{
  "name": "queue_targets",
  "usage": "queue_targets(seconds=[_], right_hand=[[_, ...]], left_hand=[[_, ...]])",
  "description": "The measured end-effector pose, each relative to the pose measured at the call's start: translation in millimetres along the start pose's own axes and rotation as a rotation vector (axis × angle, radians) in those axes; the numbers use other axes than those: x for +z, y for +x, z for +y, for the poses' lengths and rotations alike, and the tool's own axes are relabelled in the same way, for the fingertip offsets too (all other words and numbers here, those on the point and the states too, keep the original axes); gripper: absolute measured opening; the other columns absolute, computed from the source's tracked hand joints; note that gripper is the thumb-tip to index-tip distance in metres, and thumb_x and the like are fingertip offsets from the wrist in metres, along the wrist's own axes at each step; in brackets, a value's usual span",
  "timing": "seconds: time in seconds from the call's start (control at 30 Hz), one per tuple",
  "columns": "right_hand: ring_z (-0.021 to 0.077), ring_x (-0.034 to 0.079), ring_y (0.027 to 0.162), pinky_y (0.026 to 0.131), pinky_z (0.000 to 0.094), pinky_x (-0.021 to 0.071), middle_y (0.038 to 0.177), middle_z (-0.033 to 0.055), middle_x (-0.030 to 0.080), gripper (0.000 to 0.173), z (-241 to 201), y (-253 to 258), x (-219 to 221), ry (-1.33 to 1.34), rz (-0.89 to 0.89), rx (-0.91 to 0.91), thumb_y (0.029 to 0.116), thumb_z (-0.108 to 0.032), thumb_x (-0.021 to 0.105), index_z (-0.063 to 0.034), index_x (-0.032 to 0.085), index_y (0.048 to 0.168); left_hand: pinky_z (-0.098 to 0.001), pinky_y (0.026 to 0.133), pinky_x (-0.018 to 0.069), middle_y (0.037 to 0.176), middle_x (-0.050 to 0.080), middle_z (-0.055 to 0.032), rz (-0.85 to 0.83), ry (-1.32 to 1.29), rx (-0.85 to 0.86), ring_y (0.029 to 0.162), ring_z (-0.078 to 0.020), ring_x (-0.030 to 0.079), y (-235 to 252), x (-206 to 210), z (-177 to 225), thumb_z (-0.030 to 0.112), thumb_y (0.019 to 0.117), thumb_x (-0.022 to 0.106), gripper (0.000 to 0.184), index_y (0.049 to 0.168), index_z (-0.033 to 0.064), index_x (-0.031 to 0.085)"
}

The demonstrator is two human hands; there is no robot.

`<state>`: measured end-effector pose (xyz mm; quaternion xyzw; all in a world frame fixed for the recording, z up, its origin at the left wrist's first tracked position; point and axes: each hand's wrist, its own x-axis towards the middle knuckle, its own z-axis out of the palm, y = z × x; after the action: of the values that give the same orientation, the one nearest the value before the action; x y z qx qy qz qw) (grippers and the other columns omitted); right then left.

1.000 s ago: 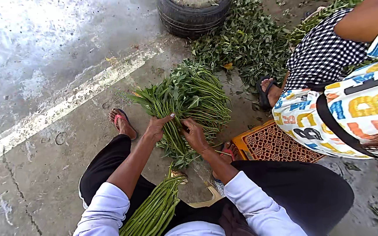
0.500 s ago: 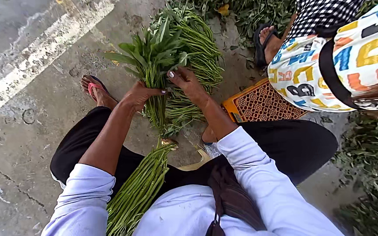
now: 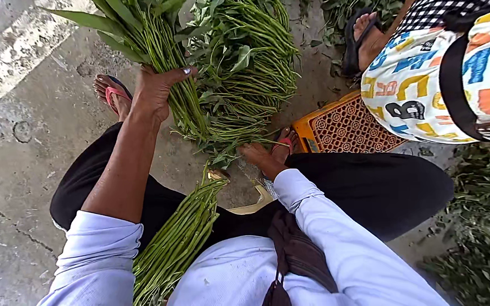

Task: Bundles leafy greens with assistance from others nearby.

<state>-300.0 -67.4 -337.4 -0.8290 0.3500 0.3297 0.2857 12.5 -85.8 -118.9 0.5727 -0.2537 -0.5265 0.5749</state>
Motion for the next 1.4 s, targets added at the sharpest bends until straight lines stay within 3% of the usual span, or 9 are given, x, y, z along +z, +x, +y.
queue_targets(seconds=[0.1,0.3,0.6,0.73,0.8,1.0,1.2,1.33,1.4], right_hand=[[0.0429,0.063,0.119,0.105,0.0581,0.0466,0.126,0.0231,0.067,0.029,2.8,1.1,-4.2,0.018,0.094,-0.086,0.1013,0.002,0.050,0.0007,0.067,0.124],[0.0491,0.062,0.117,0.102,0.0627,0.0455,0.139,0.0275,0.058,0.049,-16.3,6.2,-12.4,-0.002,0.084,-0.043,0.1012,0.005,0.049,-0.0087,0.052,0.148],[0.0418,0.057,0.126,0.106,0.0599,0.0409,0.130,0.0215,0.065,0.031,-2.7,14.7,2.1,-0.107,0.231,-0.239,0.0953,0.007,0.057,-0.0074,0.076,0.115],[0.0416,0.061,0.122,0.107,0.0605,0.0398,0.125,0.0183,0.070,0.046,0.4,12.9,4.4,0.039,0.274,-0.162,0.0935,0.002,0.065,-0.0118,0.065,0.137],[0.0423,0.060,0.123,0.104,0.0620,0.0419,0.128,0.0204,0.067,0.043,5.8,14.5,5.3,0.029,0.278,-0.125,0.0915,0.002,0.067,-0.0078,0.066,0.133],[0.0441,0.054,0.130,0.107,0.0650,0.0386,0.132,0.0248,0.062,0.027,12.4,7.1,11.0,-0.165,0.219,-0.027,0.0947,0.007,0.057,0.0053,0.067,0.120],[0.0445,0.055,0.129,0.111,0.0653,0.0341,0.127,0.0247,0.065,0.028,15.7,11.2,15.6,-0.214,0.174,-0.011,0.0938,0.009,0.057,0.0040,0.068,0.119],[0.0463,0.058,0.126,0.118,0.0697,0.0221,0.125,0.0264,0.067,0.037,5.2,5.4,-3.0,-0.037,0.011,0.120,0.0967,0.003,0.058,0.0003,0.062,0.133],[0.0447,0.058,0.127,0.112,0.0721,0.0292,0.129,0.0242,0.066,0.039,-0.1,5.4,-31.2,0.052,-0.128,0.174,0.0911,-0.005,0.070,-0.0026,0.066,0.129]], left_hand=[[-0.0388,0.088,0.0627,0.112,0.073,-0.0135,-0.020,-0.003,0.000,0.097,-0.0261,0.073,-0.3,0.7,-2.4,-0.008,0.0873,0.069,0.043,0.127,-0.0005,0.054],[-0.0382,0.087,0.0629,0.103,0.075,-0.0138,-0.026,0.012,-0.025,0.093,-0.0256,0.075,-2.4,3.7,-5.5,-0.007,0.0871,0.070,0.040,0.124,-0.0019,0.056],[-0.0357,0.086,0.0629,0.105,0.075,-0.0123,-0.026,0.035,-0.047,0.093,-0.0233,0.075,-4.0,8.5,-6.4,-0.008,0.0862,0.072,0.042,0.124,-0.0014,0.056],[-0.0337,0.085,0.0628,0.105,0.075,-0.0104,-0.008,0.051,-0.055,0.092,-0.0210,0.075,-4.8,11.7,-6.9,-0.008,0.0844,0.073,0.043,0.123,-0.0006,0.056],[-0.0334,0.086,0.0626,0.106,0.074,-0.0101,-0.016,0.055,-0.060,0.092,-0.0206,0.074,-4.5,11.8,-7.7,-0.008,0.0848,0.073,0.044,0.124,-0.0005,0.056],[-0.0337,0.084,0.0633,0.106,0.074,-0.0106,-0.022,0.043,-0.065,0.091,-0.0214,0.075,-5.5,12.4,-8.8,-0.008,0.0851,0.073,0.043,0.124,-0.0003,0.055],[-0.0331,0.084,0.0632,0.104,0.075,-0.0102,-0.016,0.041,-0.066,0.091,-0.0208,0.075,-4.0,11.4,-9.3,-0.008,0.0852,0.073,0.041,0.122,-0.0004,0.057],[-0.0342,0.084,0.0631,0.105,0.074,-0.0106,-0.012,0.049,-0.078,0.091,-0.0213,0.074,-4.4,12.1,-5.0,-0.007,0.0847,0.074,0.044,0.124,-0.0005,0.055],[-0.0336,0.084,0.0630,0.105,0.075,-0.0106,-0.016,0.054,-0.067,0.090,-0.0212,0.074,-4.0,11.7,-1.5,-0.007,0.0849,0.074,0.043,0.124,-0.0005,0.055]])
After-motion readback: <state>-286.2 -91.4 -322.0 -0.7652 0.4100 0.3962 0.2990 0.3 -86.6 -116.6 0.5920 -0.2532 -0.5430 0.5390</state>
